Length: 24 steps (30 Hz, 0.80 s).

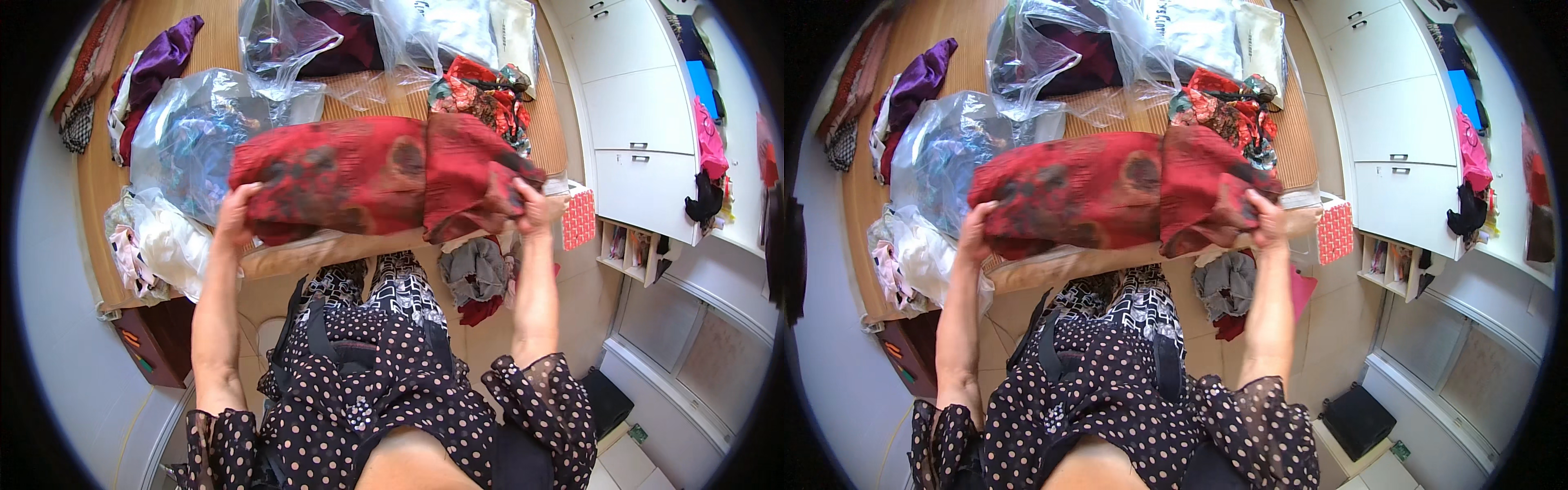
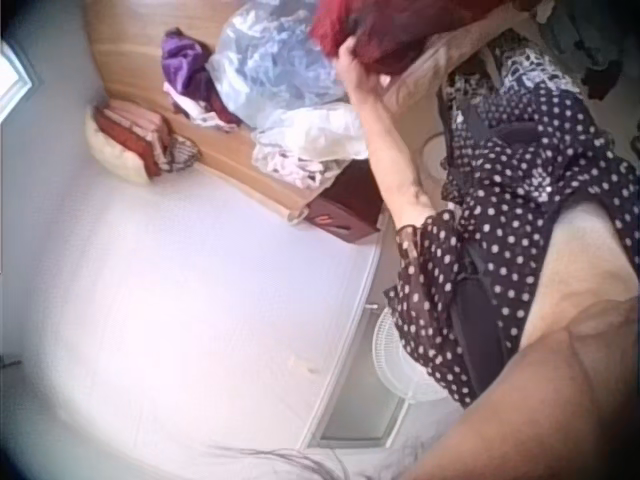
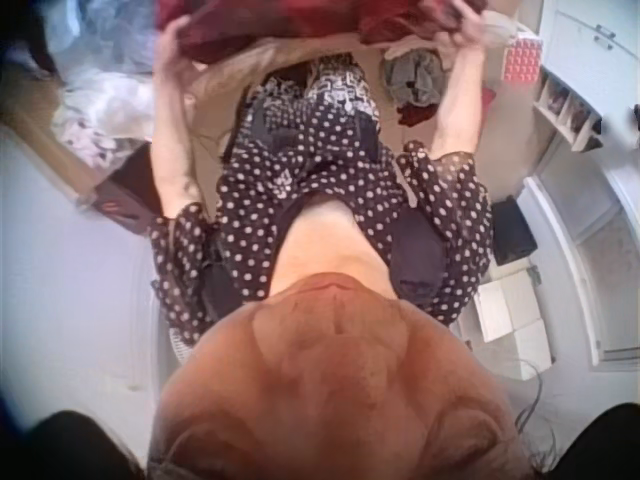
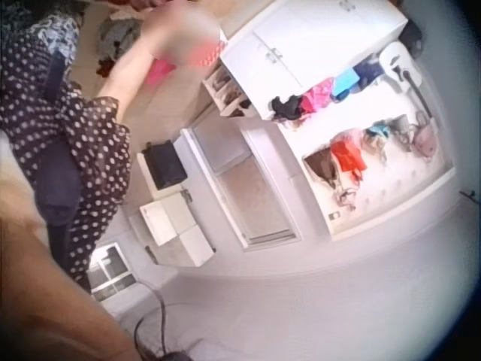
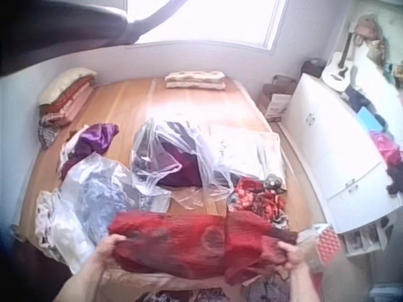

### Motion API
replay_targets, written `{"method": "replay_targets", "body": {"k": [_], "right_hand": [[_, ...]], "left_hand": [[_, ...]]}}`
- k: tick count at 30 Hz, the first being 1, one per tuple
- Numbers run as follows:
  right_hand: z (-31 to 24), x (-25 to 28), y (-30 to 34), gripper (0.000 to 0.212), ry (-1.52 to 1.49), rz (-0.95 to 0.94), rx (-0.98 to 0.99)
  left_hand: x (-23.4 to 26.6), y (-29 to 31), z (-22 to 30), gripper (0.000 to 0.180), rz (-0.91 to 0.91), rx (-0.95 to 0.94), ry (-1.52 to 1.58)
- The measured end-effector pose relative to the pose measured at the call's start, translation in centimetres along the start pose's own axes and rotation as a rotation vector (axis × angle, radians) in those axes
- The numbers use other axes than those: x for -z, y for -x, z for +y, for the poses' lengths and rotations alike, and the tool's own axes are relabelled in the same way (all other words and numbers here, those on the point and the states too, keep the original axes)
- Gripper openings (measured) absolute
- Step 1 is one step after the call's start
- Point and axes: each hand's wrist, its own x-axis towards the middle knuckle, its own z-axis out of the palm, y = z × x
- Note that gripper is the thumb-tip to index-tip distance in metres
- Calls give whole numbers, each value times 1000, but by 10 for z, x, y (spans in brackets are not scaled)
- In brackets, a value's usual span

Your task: The person folds various garments, including patterned and solid-colored items, on a wooden table. They handle each piece individually, smoothing and folding them into neat rectangles before placing them into clear plastic bags.

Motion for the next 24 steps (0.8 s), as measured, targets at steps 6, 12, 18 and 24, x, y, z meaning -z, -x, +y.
{"method": "replay_targets", "body": {"k": [6,12,18,24], "right_hand": [[-22,65,-16,21,119,49,12],[-11,92,-55,26,195,48,-9],[-16,87,-66,41,947,448,111],[57,32,-76,32,1197,345,504]], "left_hand": [[113,39,53,24,122,-147,-63],[158,70,90,26,227,-136,-81],[166,122,122,26,275,-228,-121],[124,147,113,29,294,-290,-137]]}}
